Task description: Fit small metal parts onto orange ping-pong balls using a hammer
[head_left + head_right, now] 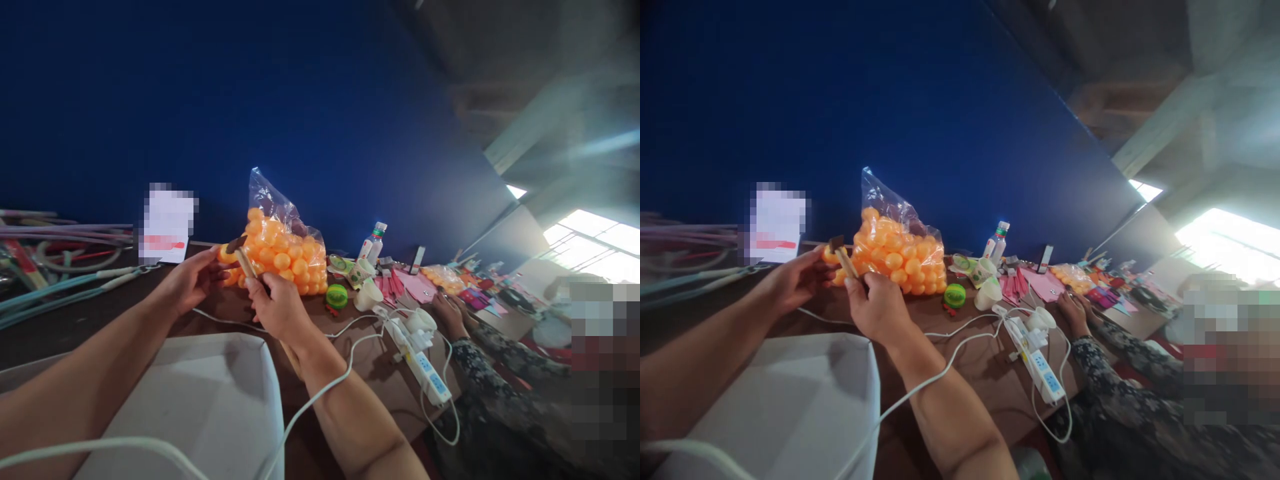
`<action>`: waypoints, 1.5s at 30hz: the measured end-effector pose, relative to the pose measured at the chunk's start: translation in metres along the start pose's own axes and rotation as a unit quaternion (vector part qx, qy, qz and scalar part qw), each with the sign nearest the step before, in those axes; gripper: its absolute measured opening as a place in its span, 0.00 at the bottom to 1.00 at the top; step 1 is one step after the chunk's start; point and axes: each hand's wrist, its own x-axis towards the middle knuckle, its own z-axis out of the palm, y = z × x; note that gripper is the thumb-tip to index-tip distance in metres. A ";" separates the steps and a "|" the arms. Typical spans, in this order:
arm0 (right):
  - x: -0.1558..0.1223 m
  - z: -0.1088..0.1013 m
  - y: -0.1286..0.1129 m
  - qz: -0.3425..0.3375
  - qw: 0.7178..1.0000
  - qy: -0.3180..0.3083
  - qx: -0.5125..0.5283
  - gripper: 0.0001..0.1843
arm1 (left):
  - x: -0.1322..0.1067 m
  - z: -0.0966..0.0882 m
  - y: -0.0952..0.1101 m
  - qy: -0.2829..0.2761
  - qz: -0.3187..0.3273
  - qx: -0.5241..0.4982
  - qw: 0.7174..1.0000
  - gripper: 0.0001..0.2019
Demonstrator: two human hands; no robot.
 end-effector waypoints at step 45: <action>0.014 -0.036 0.012 0.050 0.888 -0.134 -0.437 0.13 | -0.007 0.005 0.004 0.005 -0.009 -0.003 1.000 0.08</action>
